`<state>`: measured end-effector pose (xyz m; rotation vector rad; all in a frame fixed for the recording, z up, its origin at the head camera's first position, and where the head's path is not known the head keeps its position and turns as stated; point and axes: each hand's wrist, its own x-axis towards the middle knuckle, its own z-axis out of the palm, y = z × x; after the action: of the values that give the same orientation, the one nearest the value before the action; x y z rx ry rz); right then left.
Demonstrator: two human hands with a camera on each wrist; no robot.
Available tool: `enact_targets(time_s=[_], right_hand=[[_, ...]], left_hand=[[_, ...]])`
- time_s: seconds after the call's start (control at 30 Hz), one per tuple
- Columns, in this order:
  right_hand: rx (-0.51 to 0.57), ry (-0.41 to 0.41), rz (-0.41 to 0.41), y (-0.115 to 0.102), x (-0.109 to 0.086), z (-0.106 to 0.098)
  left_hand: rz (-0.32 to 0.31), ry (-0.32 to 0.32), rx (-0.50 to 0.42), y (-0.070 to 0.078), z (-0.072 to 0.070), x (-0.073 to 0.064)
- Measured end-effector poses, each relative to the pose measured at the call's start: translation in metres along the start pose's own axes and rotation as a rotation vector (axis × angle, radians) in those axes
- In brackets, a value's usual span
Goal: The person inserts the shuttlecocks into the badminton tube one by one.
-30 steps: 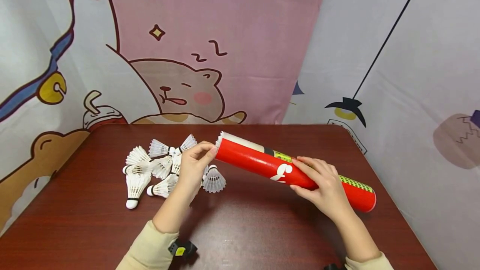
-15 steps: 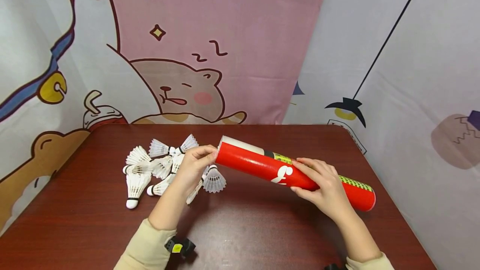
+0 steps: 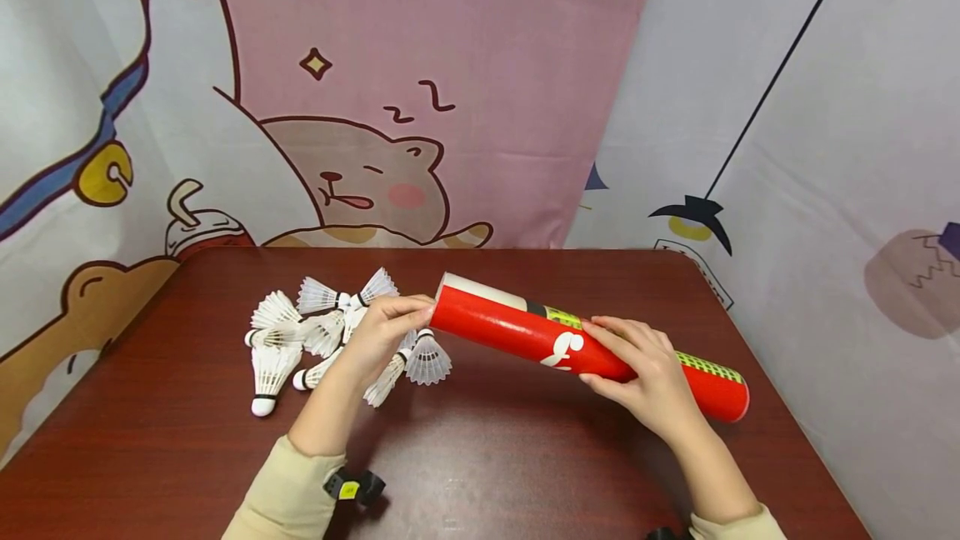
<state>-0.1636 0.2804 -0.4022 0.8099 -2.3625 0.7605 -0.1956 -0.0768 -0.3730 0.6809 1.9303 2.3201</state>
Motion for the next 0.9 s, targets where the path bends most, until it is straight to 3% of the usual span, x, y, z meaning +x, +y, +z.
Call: enact_targets(time_s=[0.1,0.27,0.43,0.7,0.9], right_hand=[[0.0,0.0,0.0,-0.001,0.0,0.0],[0.011,-0.003,0.018,-0.002,0.0,-0.001],[0.014,0.001,0.028,-0.001,0.0,-0.002],[0.012,0.001,0.031,-0.001,0.0,-0.003],[0.014,-0.001,0.032,-0.001,0.0,-0.003]], left_hand=[[-0.002,-0.026,0.04,0.001,-0.003,0.0],[0.066,-0.042,0.144,0.008,-0.011,-0.001],[0.136,-0.008,0.215,0.02,-0.025,-0.004],[0.244,0.134,0.241,0.04,-0.059,-0.015],[0.273,0.263,0.233,0.055,-0.084,-0.026]])
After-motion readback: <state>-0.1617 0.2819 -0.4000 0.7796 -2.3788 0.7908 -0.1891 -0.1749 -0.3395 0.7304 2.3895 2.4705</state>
